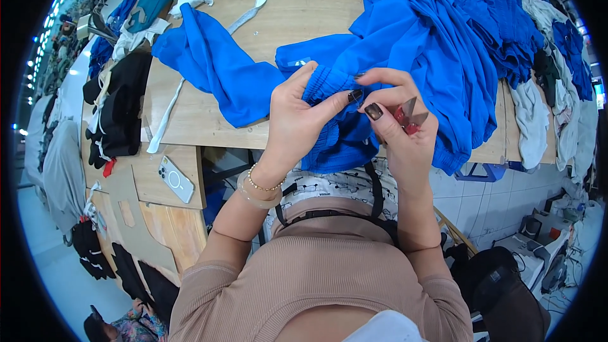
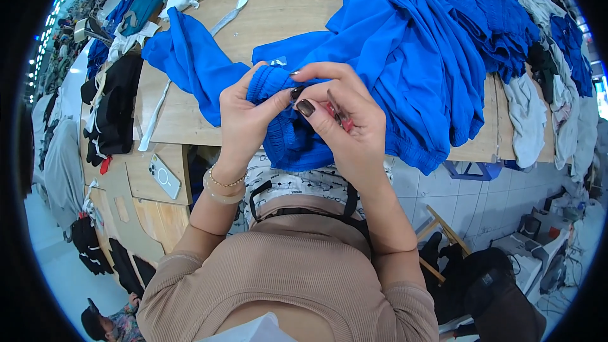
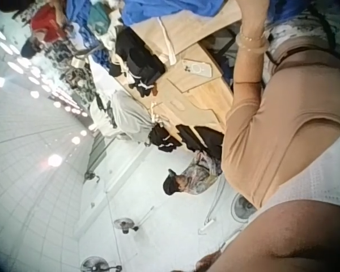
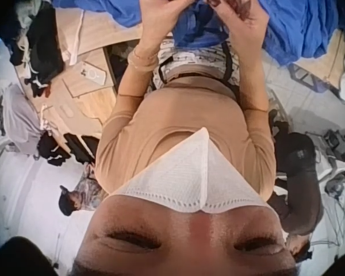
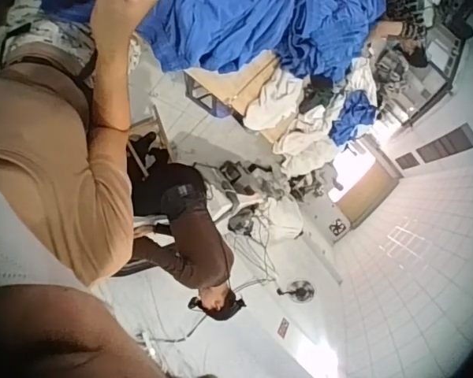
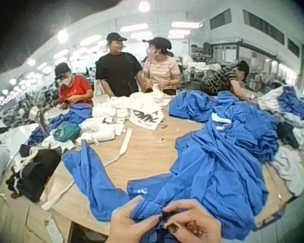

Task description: Trimming excess threads from the waistband and seams of blue garments using small snips.

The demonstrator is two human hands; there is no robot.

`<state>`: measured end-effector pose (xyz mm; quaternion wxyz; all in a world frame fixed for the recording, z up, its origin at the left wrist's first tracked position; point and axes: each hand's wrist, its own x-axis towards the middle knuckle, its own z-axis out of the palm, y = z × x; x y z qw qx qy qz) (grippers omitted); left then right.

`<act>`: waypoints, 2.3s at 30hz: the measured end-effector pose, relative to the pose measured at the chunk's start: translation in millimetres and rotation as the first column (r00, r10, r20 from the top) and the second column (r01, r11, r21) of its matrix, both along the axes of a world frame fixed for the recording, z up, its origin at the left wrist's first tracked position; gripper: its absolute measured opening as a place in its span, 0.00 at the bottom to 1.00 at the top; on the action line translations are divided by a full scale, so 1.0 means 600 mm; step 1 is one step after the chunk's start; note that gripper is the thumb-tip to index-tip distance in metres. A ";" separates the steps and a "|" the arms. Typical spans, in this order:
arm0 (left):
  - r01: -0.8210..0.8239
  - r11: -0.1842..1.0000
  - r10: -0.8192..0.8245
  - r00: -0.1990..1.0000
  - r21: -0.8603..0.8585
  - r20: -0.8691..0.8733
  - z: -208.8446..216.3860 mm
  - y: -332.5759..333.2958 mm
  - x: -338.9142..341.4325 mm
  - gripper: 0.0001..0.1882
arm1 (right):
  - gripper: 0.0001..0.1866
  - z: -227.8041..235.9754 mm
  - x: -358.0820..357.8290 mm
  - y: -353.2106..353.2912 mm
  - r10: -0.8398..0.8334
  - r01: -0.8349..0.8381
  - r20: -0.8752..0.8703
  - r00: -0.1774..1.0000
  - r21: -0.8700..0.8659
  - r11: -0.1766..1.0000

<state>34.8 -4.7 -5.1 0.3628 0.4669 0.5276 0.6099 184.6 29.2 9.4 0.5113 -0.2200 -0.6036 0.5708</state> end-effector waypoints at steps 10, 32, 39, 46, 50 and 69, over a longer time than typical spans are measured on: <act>0.024 0.999 -0.023 1.000 -0.039 0.012 0.007 -0.006 -0.004 0.10 | 0.05 -0.028 -0.008 0.013 -0.231 0.195 0.100 0.968 0.279 0.940; 0.126 0.989 -0.116 0.985 -0.076 0.130 0.003 -0.004 -0.008 0.12 | 0.02 -0.017 -0.011 0.018 -0.221 0.190 0.102 0.970 0.252 0.949; 0.076 0.995 -0.075 0.997 -0.057 0.025 -0.005 -0.002 -0.004 0.11 | 0.05 0.001 -0.021 0.005 -0.052 0.023 -0.106 0.993 -0.259 0.966; 0.035 0.998 -0.032 0.998 -0.058 0.058 -0.008 0.008 0.002 0.10 | 0.15 -0.006 -0.067 -0.085 -0.028 -0.049 0.234 0.972 0.317 0.947; 0.088 0.987 -0.065 0.984 -0.134 0.164 -0.005 0.001 -0.006 0.18 | 0.10 -0.002 -0.052 -0.079 0.165 -0.220 0.264 0.950 0.198 0.955; 0.153 0.980 -0.144 0.986 -0.125 0.081 0.008 -0.009 -0.011 0.12 | 0.04 -0.003 -0.007 0.023 -0.364 0.345 0.206 0.908 0.122 0.931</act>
